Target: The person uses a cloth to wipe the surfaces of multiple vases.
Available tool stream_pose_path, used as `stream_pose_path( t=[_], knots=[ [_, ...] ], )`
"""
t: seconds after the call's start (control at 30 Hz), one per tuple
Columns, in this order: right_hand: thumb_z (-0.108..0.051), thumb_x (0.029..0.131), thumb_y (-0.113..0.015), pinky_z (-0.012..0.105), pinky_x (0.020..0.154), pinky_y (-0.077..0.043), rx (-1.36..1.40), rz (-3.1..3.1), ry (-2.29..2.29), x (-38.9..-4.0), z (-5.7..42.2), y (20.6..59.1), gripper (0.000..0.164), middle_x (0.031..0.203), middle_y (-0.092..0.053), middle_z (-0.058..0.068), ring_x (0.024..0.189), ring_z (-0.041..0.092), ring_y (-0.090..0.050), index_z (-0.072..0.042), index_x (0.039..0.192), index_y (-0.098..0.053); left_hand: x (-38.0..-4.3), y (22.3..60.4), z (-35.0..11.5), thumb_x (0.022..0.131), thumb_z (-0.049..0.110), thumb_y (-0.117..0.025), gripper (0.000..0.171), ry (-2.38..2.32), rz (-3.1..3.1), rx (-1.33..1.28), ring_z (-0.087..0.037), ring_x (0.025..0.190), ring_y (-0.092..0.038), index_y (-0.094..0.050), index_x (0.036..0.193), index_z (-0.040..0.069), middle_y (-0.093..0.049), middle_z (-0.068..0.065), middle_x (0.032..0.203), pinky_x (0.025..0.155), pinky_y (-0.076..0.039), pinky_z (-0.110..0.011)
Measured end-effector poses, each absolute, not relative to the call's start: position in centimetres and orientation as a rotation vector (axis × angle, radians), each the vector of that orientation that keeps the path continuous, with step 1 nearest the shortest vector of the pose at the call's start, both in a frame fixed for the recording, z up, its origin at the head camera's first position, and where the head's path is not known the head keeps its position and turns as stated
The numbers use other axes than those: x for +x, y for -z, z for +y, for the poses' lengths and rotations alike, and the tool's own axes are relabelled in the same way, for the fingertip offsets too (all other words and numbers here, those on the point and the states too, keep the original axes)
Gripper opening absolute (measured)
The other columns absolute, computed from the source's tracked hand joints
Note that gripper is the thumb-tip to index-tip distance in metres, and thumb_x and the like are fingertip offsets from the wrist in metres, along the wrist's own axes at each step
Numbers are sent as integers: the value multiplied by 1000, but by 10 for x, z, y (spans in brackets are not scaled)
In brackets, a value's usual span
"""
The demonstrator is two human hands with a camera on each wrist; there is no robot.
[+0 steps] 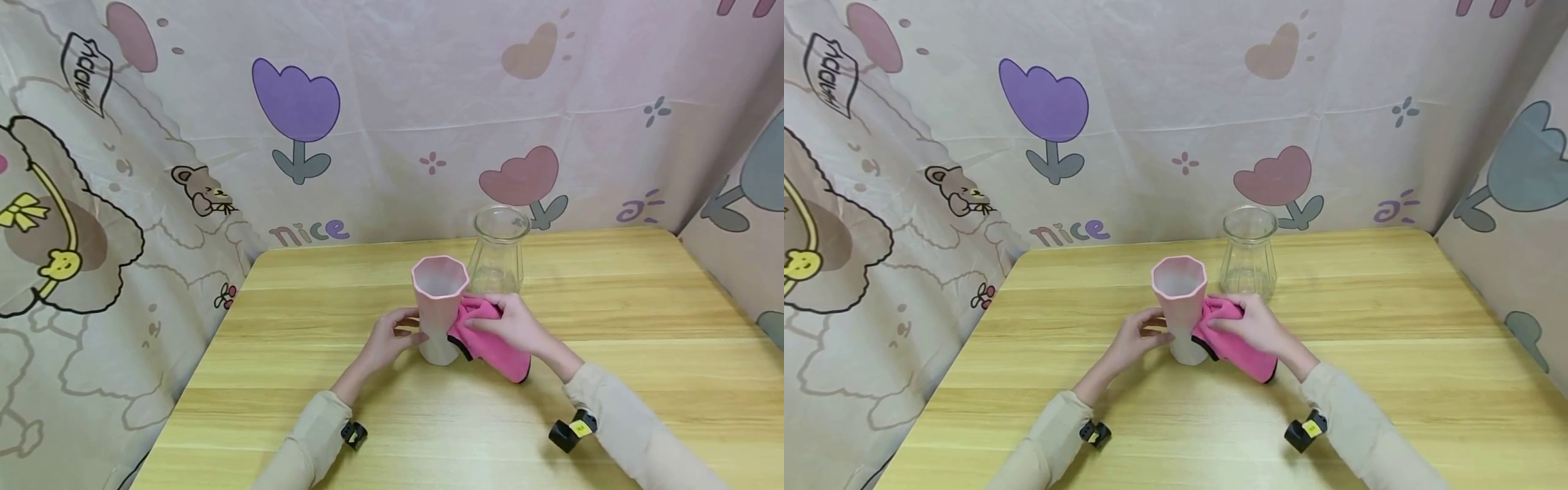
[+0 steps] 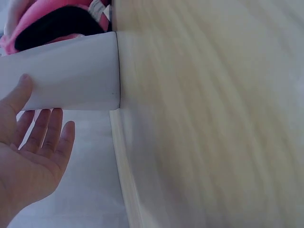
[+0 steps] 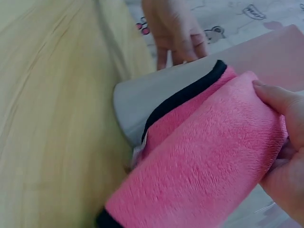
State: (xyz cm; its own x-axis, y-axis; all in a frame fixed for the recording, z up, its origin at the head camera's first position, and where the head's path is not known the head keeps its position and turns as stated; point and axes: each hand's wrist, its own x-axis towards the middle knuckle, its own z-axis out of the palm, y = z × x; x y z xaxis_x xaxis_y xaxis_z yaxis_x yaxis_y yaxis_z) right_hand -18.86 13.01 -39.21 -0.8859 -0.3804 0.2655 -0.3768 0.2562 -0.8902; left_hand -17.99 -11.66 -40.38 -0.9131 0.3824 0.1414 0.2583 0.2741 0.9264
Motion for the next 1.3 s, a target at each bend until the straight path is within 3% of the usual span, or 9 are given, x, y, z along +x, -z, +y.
stream_pose_path(
  t=[0.23, 0.47, 0.63, 1.07, 1.3],
  knots=[
    [-9, 78, -70, 18, 82, -48, -612, 2447, 1922, -185, 134, 369, 44, 117, -60, 15, 98, 0, -57, 2, 119, -57, -177, 394, -116, 78, -3, -66, 41, -1714, 2405, 628, -37, 100, -57, -54, 117, -8, -56, -25, 114, 86, -49, -44],
    [-10, 78, -70, 17, 81, -49, -577, 2406, 2046, -182, 137, 343, 49, 110, -63, -12, 100, -1, -57, 2, 123, -54, -177, 393, -117, 78, -2, -66, 41, -1688, 2416, 612, -35, 100, -57, -54, 117, -8, -57, -23, 114, 86, -49, -41],
    [-8, 78, -70, 17, 79, -49, -610, 2416, 2118, -181, 139, 334, 46, 106, -63, -17, 98, 1, -59, 1, 121, -55, -178, 393, -117, 79, -1, -66, 41, -1677, 2418, 612, -35, 101, -57, -54, 117, -7, -57, -23, 114, 86, -49, -41],
    [-4, 78, -70, 17, 80, -49, -669, 2399, 2113, -183, 138, 340, 46, 107, -64, -14, 99, 1, -58, 3, 121, -55, -178, 394, -117, 79, -1, -66, 40, -1684, 2415, 611, -34, 100, -57, -55, 116, -7, -58, -23, 113, 86, -50, -41],
    [-8, 77, -71, 17, 80, -49, -690, 2486, 1935, -186, 135, 358, 48, 115, -61, 12, 96, 1, -59, 2, 121, -56, -178, 393, -117, 78, -2, -66, 40, -1694, 2403, 617, -35, 100, -57, -54, 116, -8, -57, -24, 114, 86, -49, -43]
  ],
)
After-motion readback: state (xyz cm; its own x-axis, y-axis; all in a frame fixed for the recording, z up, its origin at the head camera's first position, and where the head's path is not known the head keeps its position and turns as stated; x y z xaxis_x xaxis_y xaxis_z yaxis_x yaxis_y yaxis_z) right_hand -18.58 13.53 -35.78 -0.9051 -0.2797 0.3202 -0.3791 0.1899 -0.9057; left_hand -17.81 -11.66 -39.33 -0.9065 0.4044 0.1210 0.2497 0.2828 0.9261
